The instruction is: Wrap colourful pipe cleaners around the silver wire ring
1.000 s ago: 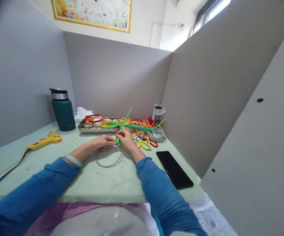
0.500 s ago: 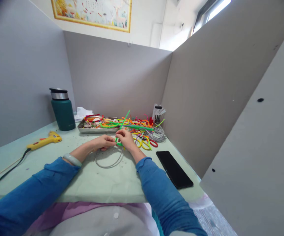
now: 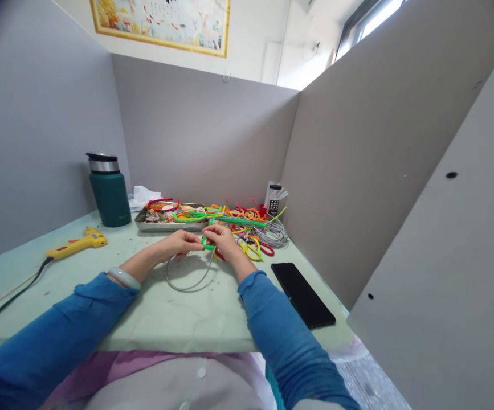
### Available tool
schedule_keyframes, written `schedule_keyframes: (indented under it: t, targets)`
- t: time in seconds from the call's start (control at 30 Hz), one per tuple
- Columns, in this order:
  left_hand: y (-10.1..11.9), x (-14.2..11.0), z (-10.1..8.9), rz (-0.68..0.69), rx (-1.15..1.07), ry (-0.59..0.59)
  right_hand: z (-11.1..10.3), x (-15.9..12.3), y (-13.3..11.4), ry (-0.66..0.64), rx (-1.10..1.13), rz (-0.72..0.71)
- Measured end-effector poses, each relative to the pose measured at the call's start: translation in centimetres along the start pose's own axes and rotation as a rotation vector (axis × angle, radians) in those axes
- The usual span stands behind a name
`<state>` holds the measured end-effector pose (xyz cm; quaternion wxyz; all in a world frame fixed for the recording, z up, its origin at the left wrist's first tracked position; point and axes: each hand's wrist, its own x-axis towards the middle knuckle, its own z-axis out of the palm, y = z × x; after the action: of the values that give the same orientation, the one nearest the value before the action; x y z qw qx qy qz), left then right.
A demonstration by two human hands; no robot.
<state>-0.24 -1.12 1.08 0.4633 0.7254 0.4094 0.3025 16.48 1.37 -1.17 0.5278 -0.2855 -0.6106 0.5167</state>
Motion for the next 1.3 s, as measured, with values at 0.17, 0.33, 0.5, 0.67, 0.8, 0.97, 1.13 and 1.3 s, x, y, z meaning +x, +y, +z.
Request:
schedule_keyframes:
  t: [0.17, 0.33, 0.5, 0.67, 0.8, 0.97, 1.13, 1.3]
  targets:
    - [0.5, 0.1, 0.0, 0.027, -0.003, 0.062, 0.1, 0.0, -0.3, 0.032, 0.051, 0.027]
    - [1.2, 0.1, 0.1, 0.096, -0.008, 0.138, 0.3, 0.0, 0.0, 0.015, 0.106, 0.065]
    - [1.5, 0.0, -0.3, 0.143, -0.008, 0.224, 0.2, 0.0, 0.7, -0.039, 0.107, 0.043]
    - [1.6, 0.2, -0.8, 0.201, 0.084, 0.391, 0.5, -0.1, 0.7, -0.075, 0.057, 0.024]
    - [1.5, 0.3, -0.9, 0.213, 0.066, 0.446, 0.5, -0.3, 0.6, -0.075, 0.015, 0.007]
    - [1.3, 0.3, -1.0, 0.174, -0.008, 0.341, 0.5, -0.4, 0.8, -0.108, -0.014, 0.028]
    - [1.4, 0.3, -0.9, 0.147, 0.01, 0.35, 0.6, -0.5, 0.8, -0.113, -0.037, 0.05]
    - [1.0, 0.6, -1.0, 0.062, 0.03, 0.366, 0.6, -0.3, 0.9, -0.056, -0.061, 0.066]
